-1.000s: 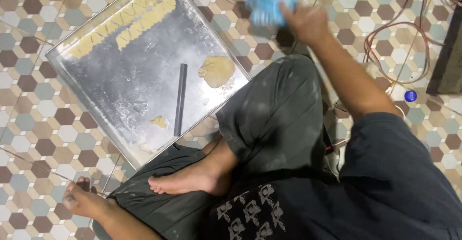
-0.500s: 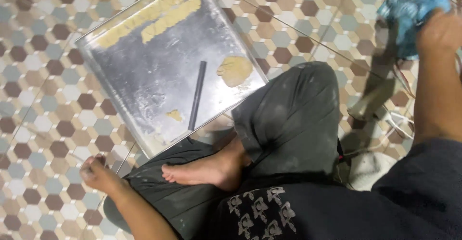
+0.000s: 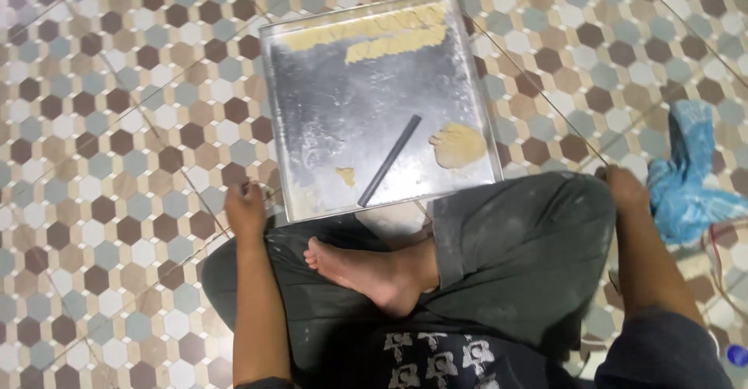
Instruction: Rolling out small portions of dough on a metal tray and cutting them into uniform triangular shapes using a metal rod.
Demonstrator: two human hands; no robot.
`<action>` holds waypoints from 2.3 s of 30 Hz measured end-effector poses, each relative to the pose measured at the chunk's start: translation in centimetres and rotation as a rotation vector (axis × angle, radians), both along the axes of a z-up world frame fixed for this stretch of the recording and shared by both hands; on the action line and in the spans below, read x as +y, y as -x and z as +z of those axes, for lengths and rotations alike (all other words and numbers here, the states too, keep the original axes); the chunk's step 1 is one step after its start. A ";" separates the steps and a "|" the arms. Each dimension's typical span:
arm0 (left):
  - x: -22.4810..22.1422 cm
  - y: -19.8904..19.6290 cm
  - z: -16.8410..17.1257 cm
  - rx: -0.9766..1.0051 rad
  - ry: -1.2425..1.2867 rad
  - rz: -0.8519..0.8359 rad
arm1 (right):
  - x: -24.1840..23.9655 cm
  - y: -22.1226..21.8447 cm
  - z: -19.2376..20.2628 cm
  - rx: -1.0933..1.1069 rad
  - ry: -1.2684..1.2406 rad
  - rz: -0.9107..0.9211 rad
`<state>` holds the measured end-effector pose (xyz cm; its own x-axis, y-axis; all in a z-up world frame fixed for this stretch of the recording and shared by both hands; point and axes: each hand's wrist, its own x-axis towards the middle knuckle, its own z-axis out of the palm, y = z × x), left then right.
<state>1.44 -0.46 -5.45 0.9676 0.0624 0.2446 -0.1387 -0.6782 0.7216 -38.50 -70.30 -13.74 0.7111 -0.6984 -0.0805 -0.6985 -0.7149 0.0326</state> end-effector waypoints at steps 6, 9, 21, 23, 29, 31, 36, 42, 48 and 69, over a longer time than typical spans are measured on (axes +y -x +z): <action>-3.2 0.9 2.5 0.242 -0.206 -0.096 | 3.9 0.1 0.2 -0.071 -0.191 -0.137; -3.9 0.6 2.8 0.297 -0.222 -0.146 | 2.7 2.6 -2.8 -0.009 -0.187 -0.149; -4.9 -1.5 -0.6 0.320 -0.338 -0.193 | 3.2 0.1 4.1 -0.541 0.297 0.175; -4.8 -2.1 -2.2 0.342 -0.440 -0.216 | 6.6 -4.8 6.3 -0.707 0.222 0.369; -3.8 -2.2 -2.4 0.405 -0.509 -0.234 | 18.0 -17.1 11.3 -0.275 -0.006 0.584; -4.1 -2.1 -1.8 0.392 -0.513 -0.237 | 20.2 -19.6 11.6 -0.233 0.002 0.603; -3.9 -1.5 -1.0 0.377 -0.508 -0.231 | 24.3 -24.1 11.1 -0.066 -0.136 0.598; -4.0 -0.4 2.0 0.310 -0.434 -0.251 | 24.2 -25.2 9.7 0.081 -0.110 0.582; -6.6 1.9 6.3 0.054 -0.272 -0.330 | 24.1 -24.4 9.6 -0.019 -0.076 0.495; -17.1 1.2 -3.1 0.047 -0.976 -0.822 | 23.2 -28.0 4.7 -0.077 0.093 0.477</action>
<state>0.22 -17.58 -8.55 0.6446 -0.7419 -0.1847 -0.7560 -0.6544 -0.0099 -10.54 -47.07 -9.07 0.9549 -0.2953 0.0319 -0.2969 -0.9522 0.0723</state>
